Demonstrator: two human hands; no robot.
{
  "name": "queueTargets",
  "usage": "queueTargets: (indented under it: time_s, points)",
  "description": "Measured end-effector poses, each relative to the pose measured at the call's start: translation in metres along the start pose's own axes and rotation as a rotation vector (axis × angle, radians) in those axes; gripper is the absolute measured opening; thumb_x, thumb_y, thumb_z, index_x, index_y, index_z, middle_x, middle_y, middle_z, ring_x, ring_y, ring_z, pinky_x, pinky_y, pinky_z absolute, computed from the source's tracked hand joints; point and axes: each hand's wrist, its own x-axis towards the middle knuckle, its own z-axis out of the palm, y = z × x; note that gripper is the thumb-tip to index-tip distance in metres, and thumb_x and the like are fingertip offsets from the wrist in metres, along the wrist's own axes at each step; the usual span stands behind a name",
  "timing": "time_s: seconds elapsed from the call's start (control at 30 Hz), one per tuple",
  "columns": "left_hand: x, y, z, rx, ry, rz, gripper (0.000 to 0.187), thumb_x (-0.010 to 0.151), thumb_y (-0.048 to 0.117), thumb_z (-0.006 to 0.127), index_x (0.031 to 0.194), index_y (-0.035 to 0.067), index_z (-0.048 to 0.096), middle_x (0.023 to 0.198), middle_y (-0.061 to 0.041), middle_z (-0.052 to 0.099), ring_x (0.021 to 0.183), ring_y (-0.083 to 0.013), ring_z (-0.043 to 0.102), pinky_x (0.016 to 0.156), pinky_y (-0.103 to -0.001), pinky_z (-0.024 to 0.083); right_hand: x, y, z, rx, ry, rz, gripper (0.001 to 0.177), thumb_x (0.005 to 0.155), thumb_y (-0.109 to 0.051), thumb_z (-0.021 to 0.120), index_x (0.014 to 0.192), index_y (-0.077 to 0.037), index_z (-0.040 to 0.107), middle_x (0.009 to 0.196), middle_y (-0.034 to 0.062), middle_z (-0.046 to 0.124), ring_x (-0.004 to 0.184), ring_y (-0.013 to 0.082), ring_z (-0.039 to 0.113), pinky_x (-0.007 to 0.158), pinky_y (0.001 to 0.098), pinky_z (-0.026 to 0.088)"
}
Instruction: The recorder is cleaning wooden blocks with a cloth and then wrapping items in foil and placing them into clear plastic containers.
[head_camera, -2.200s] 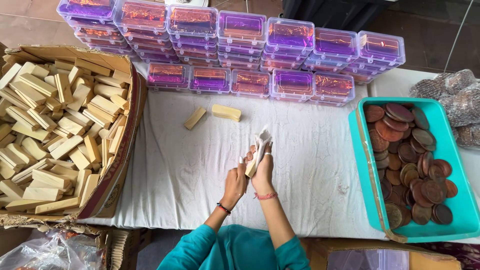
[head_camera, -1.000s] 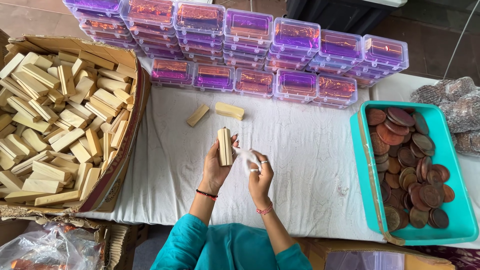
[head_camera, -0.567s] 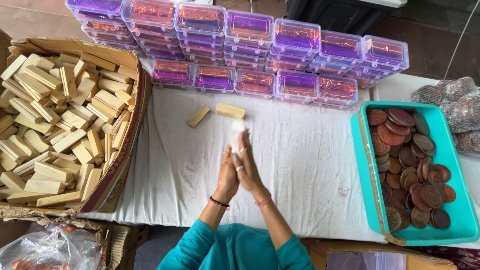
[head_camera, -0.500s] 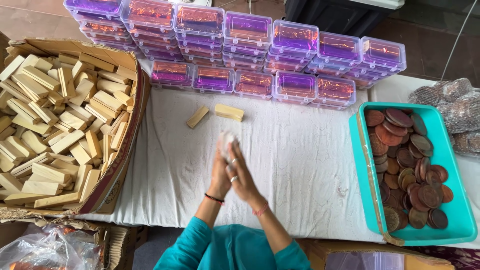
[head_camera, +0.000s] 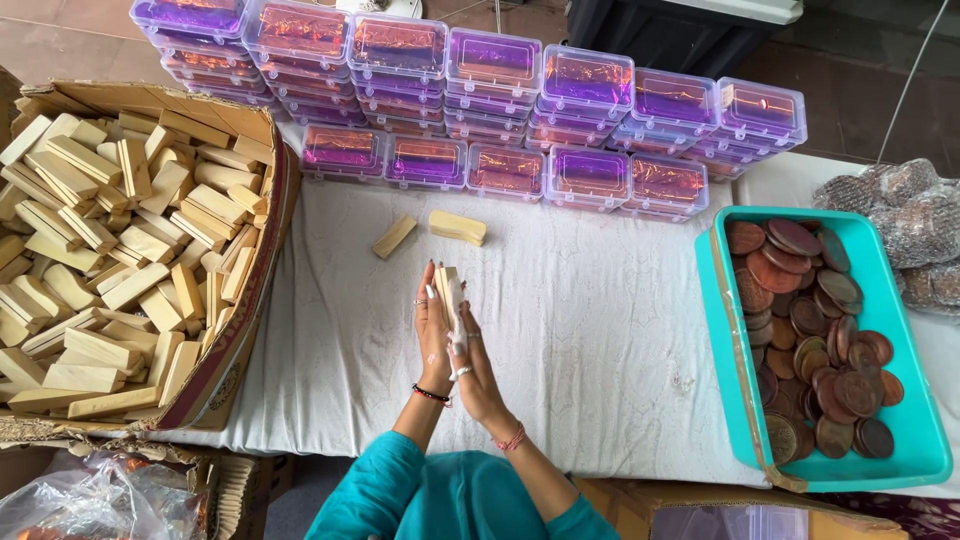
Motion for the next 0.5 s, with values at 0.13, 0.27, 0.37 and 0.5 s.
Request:
queueTargets:
  time_s: [0.13, 0.27, 0.37, 0.5]
  points:
    - [0.000, -0.026, -0.015, 0.282, -0.150, 0.280, 0.054, 0.111, 0.038, 0.035, 0.160, 0.016, 0.037, 0.168, -0.008, 0.035, 0.152, -0.0228, 0.038, 0.124, -0.042, 0.033, 0.016, -0.007, -0.009, -0.006, -0.017, -0.090, 0.068, 0.111, -0.043, 0.028, 0.166, -0.010, 0.006, 0.175, 0.0153, 0.002, 0.161, 0.0324, 0.008, 0.131, 0.0471, 0.019]
    - [-0.008, -0.051, -0.015, 0.096, -0.205, -0.153, 0.059, 0.105, 0.041, 0.037, 0.160, 0.021, 0.030, 0.165, -0.003, 0.034, 0.149, -0.0200, 0.037, 0.121, -0.040, 0.034, 0.046, -0.018, -0.029, 0.090, 0.141, -0.017, 0.069, 0.109, -0.040, 0.029, 0.166, -0.011, 0.004, 0.175, 0.0146, 0.003, 0.161, 0.0315, 0.005, 0.129, 0.0463, 0.015]
    - [0.011, -0.074, -0.027, -0.045, -0.142, -0.286, 0.059, 0.105, 0.041, 0.041, 0.158, 0.019, 0.033, 0.162, -0.005, 0.041, 0.145, -0.0216, 0.044, 0.120, -0.040, 0.037, 0.033, 0.000, -0.021, 0.117, 0.142, 0.048, 0.068, 0.109, -0.038, 0.028, 0.166, -0.011, 0.003, 0.175, 0.0138, 0.003, 0.161, 0.0312, 0.007, 0.128, 0.0450, 0.017]
    - [0.041, -0.067, -0.035, -0.174, -0.111, -0.128, 0.062, 0.114, 0.028, 0.050, 0.174, 0.016, 0.039, 0.121, -0.020, 0.048, 0.098, -0.0293, 0.047, 0.071, -0.037, 0.041, -0.010, -0.002, -0.001, 0.014, 0.005, -0.145, 0.072, 0.109, -0.043, 0.032, 0.168, -0.009, 0.007, 0.177, 0.0169, 0.007, 0.164, 0.0327, 0.005, 0.131, 0.0458, 0.011]
